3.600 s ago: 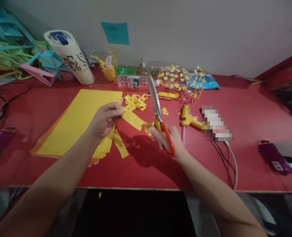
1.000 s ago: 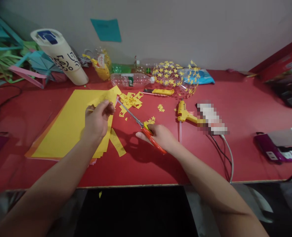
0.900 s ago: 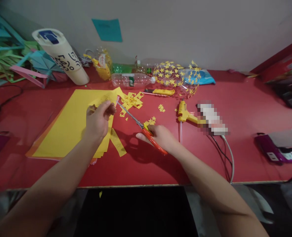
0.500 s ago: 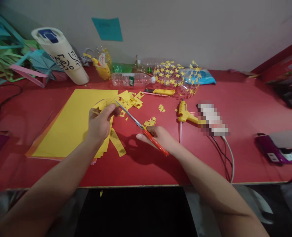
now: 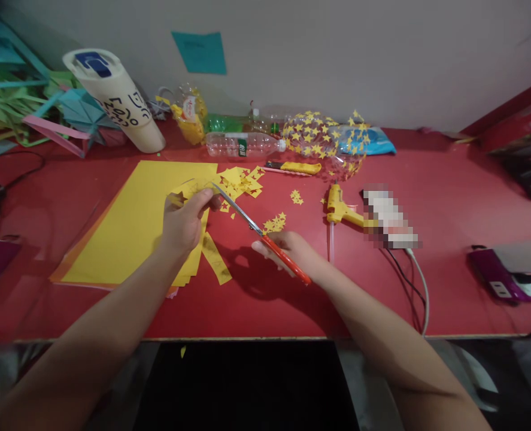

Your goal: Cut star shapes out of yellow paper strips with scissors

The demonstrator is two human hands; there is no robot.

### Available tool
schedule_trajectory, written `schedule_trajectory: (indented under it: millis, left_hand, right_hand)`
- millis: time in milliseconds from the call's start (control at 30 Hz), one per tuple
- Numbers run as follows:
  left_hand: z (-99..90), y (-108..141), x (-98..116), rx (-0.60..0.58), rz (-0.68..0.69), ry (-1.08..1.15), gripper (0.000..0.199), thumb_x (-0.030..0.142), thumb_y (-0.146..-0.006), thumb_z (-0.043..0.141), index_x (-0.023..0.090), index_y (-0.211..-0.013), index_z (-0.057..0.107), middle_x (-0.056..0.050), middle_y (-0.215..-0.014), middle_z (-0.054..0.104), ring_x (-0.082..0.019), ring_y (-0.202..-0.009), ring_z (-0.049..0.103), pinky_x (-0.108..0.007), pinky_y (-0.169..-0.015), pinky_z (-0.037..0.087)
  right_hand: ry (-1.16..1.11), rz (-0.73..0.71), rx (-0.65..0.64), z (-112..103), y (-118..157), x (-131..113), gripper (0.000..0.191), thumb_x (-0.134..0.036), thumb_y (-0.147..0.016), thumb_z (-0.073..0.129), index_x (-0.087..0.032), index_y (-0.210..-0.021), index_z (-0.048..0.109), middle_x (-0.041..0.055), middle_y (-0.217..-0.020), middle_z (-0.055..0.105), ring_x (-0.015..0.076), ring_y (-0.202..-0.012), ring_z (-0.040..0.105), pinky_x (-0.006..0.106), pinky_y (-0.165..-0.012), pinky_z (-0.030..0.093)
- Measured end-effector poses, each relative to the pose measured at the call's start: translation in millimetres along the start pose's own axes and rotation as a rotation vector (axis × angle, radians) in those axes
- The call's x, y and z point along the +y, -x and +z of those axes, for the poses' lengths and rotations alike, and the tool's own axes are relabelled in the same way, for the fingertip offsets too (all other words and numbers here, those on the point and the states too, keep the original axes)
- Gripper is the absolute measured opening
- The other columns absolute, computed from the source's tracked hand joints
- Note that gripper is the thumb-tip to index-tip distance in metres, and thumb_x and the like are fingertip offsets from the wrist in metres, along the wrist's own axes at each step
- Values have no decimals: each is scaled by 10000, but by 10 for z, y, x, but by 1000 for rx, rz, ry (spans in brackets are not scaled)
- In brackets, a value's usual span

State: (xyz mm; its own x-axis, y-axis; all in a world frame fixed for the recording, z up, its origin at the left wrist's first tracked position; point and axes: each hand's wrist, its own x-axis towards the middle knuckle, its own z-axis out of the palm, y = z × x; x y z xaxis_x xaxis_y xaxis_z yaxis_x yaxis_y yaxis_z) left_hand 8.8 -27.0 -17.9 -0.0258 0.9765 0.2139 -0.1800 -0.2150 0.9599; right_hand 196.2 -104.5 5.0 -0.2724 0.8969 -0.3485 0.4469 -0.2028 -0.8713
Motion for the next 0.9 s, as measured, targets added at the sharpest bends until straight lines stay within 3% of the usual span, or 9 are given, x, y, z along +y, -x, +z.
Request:
schedule_trajectory:
  millis: [533, 900]
  left_hand:
    - [1, 0, 11, -15, -37, 22, 121, 220, -732, 594, 177, -621, 615, 29, -531, 598, -72, -521, 552, -222, -551, 476]
    - [-10, -7, 3, -22, -28, 14, 134, 213, -725, 584, 178, -595, 594, 23, -527, 593, -77, -529, 558, -227, -555, 483]
  right_hand:
    - [-51, -3, 10, 17, 0, 25, 411, -560, -747, 579, -194, -606, 457, -93, -385, 370, 64, -321, 399, 220, -409, 416]
    - [-31, 16, 15, 12, 16, -13, 419, -553, -751, 585, -191, -591, 449, -100, -372, 368, 43, -288, 360, 198, -382, 406]
